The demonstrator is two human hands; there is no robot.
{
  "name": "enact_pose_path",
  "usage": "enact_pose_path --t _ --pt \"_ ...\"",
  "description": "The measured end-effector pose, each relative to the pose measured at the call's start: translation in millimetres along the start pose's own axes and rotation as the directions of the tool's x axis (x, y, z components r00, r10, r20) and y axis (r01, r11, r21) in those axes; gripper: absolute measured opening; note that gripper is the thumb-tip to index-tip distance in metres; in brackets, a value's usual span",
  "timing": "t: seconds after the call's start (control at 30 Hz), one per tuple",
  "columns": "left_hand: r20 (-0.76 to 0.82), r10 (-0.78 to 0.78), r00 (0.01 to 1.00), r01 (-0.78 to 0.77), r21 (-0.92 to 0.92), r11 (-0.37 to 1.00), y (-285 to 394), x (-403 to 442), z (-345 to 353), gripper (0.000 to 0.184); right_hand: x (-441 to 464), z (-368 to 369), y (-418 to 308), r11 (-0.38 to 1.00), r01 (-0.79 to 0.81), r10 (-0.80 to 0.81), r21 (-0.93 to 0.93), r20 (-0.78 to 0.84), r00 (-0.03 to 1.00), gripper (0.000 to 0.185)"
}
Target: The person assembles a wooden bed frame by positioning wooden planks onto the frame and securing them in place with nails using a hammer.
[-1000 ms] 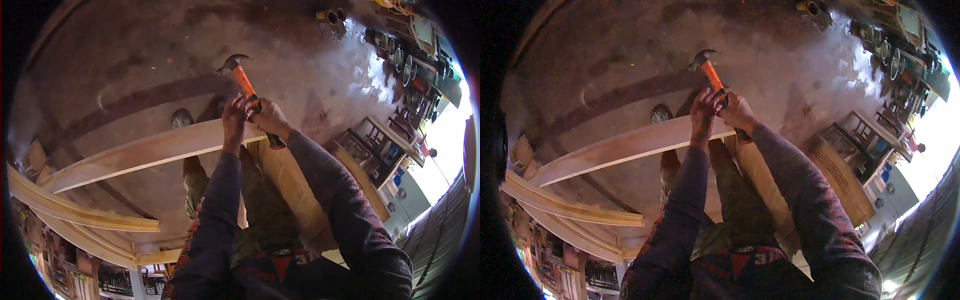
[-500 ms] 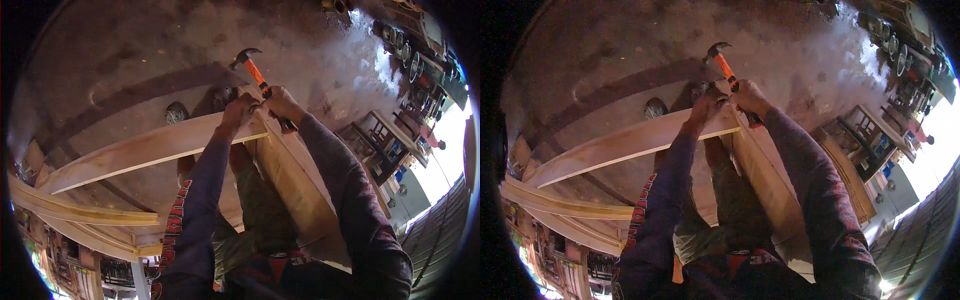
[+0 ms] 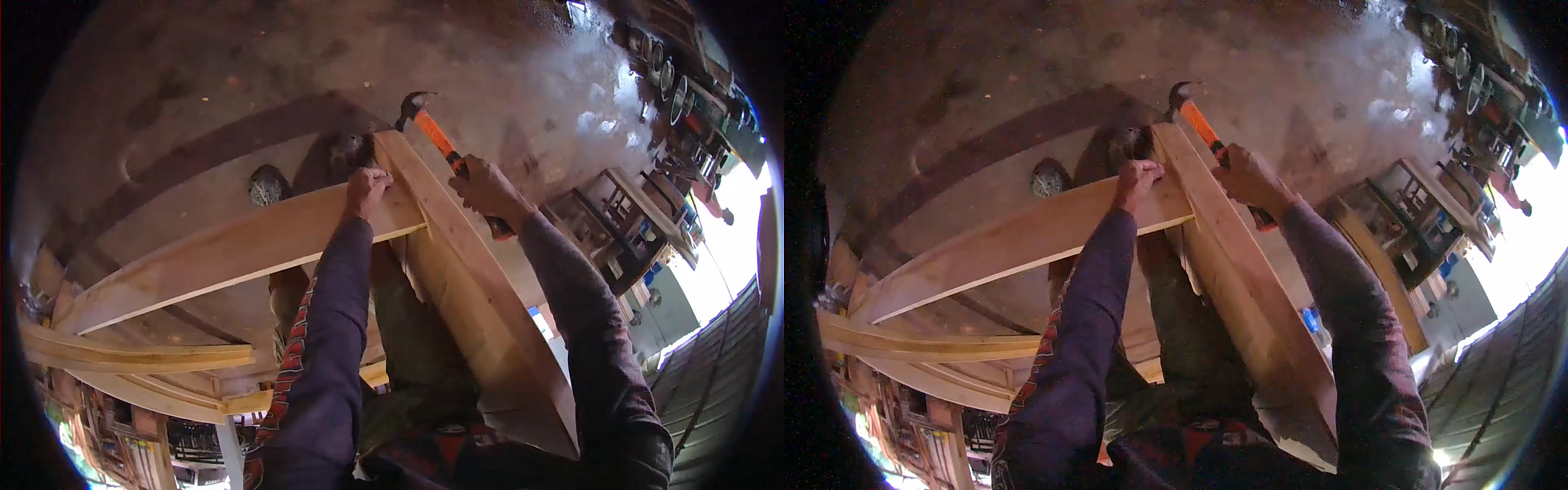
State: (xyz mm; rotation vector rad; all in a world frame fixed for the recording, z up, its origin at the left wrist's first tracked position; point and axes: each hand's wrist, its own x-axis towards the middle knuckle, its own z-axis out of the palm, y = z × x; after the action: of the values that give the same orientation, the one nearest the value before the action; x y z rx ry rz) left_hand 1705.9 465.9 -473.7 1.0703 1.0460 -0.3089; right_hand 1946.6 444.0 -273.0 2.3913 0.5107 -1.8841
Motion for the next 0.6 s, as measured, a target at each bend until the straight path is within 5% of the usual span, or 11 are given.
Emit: enact_pose_path --t 0.13,0.23,0.37,0.53,0.6 --pt "-0.001 -0.002 1.0 0.002 0.008 1.0 5.0 0.2 0.2 0.028 -14.7 0.2 -11.7 0.951 0.167 -0.183 -0.258 -0.04 0.982 0.044" --pt "0.014 -0.015 1.0 0.015 0.043 0.999 6.3 0.6 0.5 0.029 -30.8 -3.6 -50.3 0.972 0.216 -0.223 -0.088 -0.079 0.971 0.053" --pt "0.024 -0.045 0.999 0.043 0.095 0.995 -4.1 8.4 3.3 0.029 -28.2 10.0 -54.5 0.96 0.267 -0.275 -0.09 -0.101 0.956 0.054" --pt "0.019 -0.002 1.0 0.0 0.142 0.99 0.6 1.4 2.1 0.032 -12.8 13.5 -53.9 0.97 0.15 -0.115 -0.189 0.187 0.976 0.059" --pt "0.01 0.01 1.0 -0.012 0.168 0.986 -1.3 5.0 1.4 0.034 -5.5 19.6 -46.9 0.964 0.249 -0.245 -0.091 0.053 0.968 0.06"
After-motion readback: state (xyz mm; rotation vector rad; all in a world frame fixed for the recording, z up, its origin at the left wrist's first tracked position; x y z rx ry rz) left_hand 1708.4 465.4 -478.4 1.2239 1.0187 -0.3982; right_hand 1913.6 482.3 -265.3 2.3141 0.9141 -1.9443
